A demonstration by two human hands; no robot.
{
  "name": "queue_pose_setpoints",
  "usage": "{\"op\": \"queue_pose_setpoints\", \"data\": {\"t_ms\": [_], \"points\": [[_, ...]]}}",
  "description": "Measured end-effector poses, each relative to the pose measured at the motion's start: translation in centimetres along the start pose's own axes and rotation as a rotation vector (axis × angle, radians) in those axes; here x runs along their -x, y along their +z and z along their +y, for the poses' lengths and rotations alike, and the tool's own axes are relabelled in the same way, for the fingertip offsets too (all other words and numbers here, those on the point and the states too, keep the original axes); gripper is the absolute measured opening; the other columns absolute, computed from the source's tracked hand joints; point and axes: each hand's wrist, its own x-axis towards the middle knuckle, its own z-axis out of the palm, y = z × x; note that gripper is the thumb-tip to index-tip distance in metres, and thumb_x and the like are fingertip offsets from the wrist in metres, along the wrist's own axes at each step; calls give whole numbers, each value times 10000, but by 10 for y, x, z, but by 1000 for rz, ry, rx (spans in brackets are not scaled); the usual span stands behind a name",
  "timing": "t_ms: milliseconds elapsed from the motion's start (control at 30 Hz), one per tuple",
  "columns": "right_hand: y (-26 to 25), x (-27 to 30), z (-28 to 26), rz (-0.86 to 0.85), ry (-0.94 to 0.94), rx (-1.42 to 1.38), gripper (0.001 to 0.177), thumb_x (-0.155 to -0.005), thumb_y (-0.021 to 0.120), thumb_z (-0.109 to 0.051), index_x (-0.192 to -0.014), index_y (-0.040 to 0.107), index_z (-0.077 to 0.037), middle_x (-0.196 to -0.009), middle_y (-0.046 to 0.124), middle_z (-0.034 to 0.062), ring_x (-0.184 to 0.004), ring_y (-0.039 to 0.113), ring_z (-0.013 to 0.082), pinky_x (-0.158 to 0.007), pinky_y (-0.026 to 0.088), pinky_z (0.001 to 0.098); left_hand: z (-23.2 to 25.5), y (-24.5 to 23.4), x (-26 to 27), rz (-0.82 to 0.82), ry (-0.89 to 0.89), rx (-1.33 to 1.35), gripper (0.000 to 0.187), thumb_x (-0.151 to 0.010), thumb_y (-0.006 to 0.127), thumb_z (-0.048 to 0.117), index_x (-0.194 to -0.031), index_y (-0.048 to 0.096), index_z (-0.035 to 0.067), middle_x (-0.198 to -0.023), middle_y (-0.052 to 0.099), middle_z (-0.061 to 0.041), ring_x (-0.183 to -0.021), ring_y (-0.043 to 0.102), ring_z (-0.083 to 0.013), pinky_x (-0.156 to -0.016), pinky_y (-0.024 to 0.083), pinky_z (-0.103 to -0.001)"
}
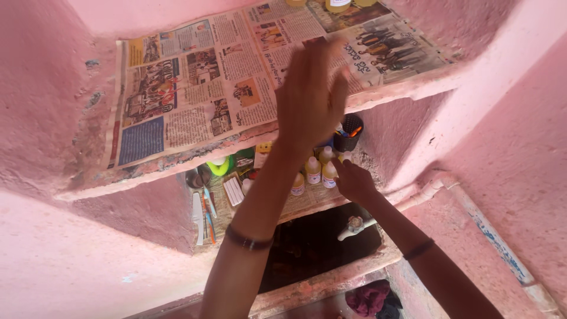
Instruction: The person lines a bathroom shelf with a piece of newspaper and then arranges bottles of liquid on top of it.
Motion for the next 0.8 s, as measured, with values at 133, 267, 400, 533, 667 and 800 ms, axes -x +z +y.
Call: {"op": "queue_pose_setpoints", "data": {"t_ms": [133,267,400,533,667,800], "points": [[63,-6,41,-224,177,48,488,-916,684,-280,-1349,540,-108,-1091,659,148,-994,689,357,-825,564,500,25,-23,50,-148,189,91,279,-922,695,19,-1190,635,63,-869,620,-56,-820,654,-252,-727,553,-397],[85,-4,48,-239,179,97,406,-954,668,-302,-1283,530,-110,-1199,612,148,-991,698,360,-815,564,517,12,-22,112,-271,160,33,266,-874,676,21,-1134,623,44,-893,671,-76,-772,655,-253,-670,548,-376],[69,6,33,-174,154,-4,609,-902,665,-260,-1462,428,-216,-1143,611,154,-957,688,387,-777,563,531,-28,-13,179,-428,-13,-121,193,-868,653,55,-1059,625,61,-850,675,-82,-800,694,-284,-666,561,-417],[72,9,26,-49,163,-85,432,-904,711,-252,-1286,519,-194,-1141,606,161,-948,682,399,-770,560,532,-60,9,237,-540,-122,-184,244,-829,655,77,-1069,636,41,-844,677,-100,-783,691,-307,-636,555,-442],[102,9,43,98,12,-101,320,-904,735,-245,-1128,524,-159,-1169,630,135,-944,698,386,-765,573,509,-83,30,277,-592,-256,-250,240,-836,653,81,-1074,643,58,-925,663,-110,-913,682,-313,-730,570,-448],[96,8,42,43,61,-49,339,-918,701,-199,-1201,524,-139,-1125,638,125,-977,699,381,-778,571,514,-94,53,303,-708,-389,-318,274,-823,659,68,-1093,628,36,-1051,651,-138,-1050,652,-334,-787,576,-461]]}}
